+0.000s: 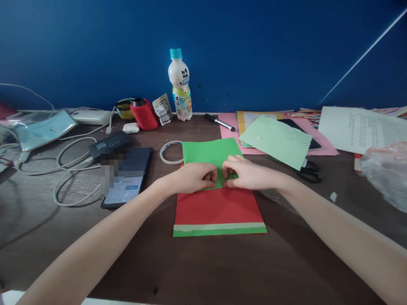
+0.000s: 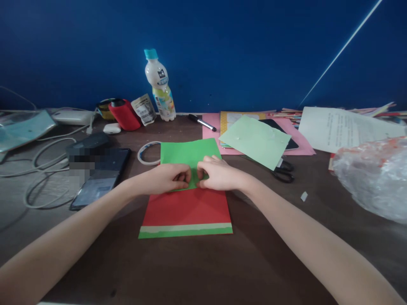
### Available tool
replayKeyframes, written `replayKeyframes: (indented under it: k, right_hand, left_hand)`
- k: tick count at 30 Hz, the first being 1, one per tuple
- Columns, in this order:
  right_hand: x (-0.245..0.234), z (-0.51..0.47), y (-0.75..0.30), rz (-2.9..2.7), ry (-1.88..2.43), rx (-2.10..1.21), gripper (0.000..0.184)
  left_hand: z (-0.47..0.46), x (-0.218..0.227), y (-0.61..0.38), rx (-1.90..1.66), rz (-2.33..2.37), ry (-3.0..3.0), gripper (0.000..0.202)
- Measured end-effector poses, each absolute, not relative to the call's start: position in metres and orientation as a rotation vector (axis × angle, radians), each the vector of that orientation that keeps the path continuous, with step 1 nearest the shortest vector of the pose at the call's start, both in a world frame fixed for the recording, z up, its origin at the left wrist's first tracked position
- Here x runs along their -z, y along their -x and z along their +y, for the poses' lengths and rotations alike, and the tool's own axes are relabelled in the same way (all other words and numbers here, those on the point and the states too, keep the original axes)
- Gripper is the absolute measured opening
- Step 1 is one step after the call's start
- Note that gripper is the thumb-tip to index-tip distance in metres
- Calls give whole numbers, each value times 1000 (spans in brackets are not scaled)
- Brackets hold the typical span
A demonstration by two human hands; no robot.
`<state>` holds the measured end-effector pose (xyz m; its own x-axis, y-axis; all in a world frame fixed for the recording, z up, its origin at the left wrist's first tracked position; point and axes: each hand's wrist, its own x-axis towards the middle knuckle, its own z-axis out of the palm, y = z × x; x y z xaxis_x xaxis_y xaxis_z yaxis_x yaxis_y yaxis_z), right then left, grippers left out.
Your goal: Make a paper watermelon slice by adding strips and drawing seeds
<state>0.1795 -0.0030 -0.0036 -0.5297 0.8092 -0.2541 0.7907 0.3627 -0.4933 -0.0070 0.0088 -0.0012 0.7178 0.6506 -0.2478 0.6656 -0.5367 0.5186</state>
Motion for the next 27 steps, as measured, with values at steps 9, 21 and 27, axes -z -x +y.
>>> replayKeyframes:
  k: [9, 21, 27]
  right_hand:
    - [3, -6, -172, -2512, 1603, -870, 18]
    - [0, 10, -194, -2606, 1566, -1046, 19]
    - [1, 17, -214, -2587, 1637, -1176, 23]
  left_hand:
    - [8, 3, 6, 7, 984, -2362, 8]
    - [9, 5, 7, 7, 977, -2373, 10]
    - [8, 4, 6, 10, 976, -2390, 10]
